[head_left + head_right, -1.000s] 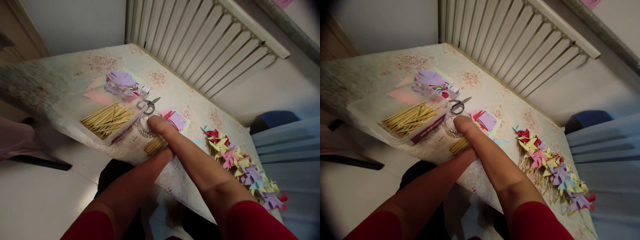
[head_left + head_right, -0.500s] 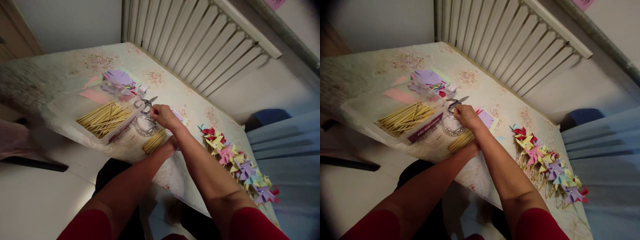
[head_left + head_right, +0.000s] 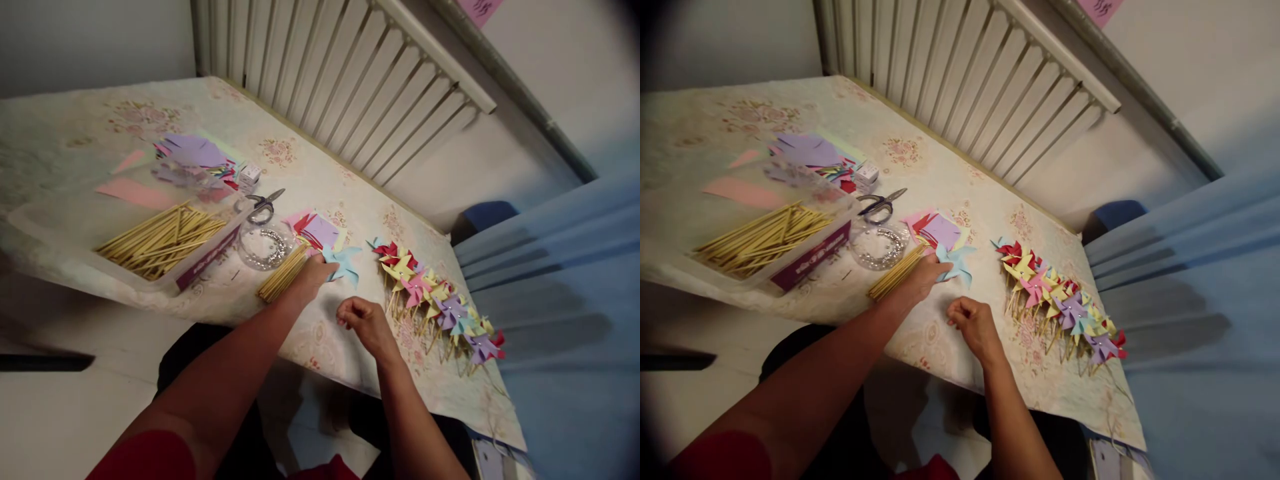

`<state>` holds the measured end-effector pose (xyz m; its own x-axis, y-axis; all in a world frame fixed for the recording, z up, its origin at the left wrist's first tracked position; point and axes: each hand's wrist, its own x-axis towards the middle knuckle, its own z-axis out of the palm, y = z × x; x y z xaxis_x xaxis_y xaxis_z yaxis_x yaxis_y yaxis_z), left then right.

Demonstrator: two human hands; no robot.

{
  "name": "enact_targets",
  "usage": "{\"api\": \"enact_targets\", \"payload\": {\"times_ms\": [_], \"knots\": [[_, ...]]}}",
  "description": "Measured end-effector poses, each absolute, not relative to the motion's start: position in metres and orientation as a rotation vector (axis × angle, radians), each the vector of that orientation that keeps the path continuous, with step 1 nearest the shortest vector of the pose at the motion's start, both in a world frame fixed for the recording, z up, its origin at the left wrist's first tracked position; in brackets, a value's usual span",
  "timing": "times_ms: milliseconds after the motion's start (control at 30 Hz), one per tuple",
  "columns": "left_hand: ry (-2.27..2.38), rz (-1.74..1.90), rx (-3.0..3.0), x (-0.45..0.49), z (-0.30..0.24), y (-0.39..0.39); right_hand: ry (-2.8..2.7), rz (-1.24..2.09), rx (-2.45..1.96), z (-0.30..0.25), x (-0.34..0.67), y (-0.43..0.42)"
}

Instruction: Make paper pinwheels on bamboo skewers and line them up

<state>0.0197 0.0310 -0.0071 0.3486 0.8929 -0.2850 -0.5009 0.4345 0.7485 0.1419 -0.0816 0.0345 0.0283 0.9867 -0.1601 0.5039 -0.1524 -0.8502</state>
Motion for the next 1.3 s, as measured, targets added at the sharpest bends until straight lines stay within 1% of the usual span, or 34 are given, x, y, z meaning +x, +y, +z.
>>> {"api": "enact_targets", "payload": {"times_ms": [133,267,367,500,667,1000,1300], "knots": [[0.749,1.0,0.688,0.023,-0.01,0.034,-1.644,0.826,-1.87,0.001,0.16,-0.102],[0.8,0.994,0.703,0.023,-0.01,0.033,-1.85,0.578,-1.944,-0.007,0.162,-0.108],[0.792,0.964,0.672,0.022,-0.005,0.032,-2.015,0.477,-1.949,-0.009,0.16,-0.106],[0.781,0.959,0.613,0.022,0.0,0.032,-2.104,0.441,-1.932,-0.019,0.162,-0.102],[0.785,0.944,0.604,0.023,0.0,0.033,-2.013,0.46,-1.959,-0.026,0.167,-0.099],[0.741,0.943,0.578,0.024,-0.004,0.035,-1.998,0.408,-2.129,-0.017,0.158,-0.097],[0.671,0.996,0.596,0.026,-0.011,0.036,-2.036,0.255,-2.329,-0.01,0.142,-0.1]]}}
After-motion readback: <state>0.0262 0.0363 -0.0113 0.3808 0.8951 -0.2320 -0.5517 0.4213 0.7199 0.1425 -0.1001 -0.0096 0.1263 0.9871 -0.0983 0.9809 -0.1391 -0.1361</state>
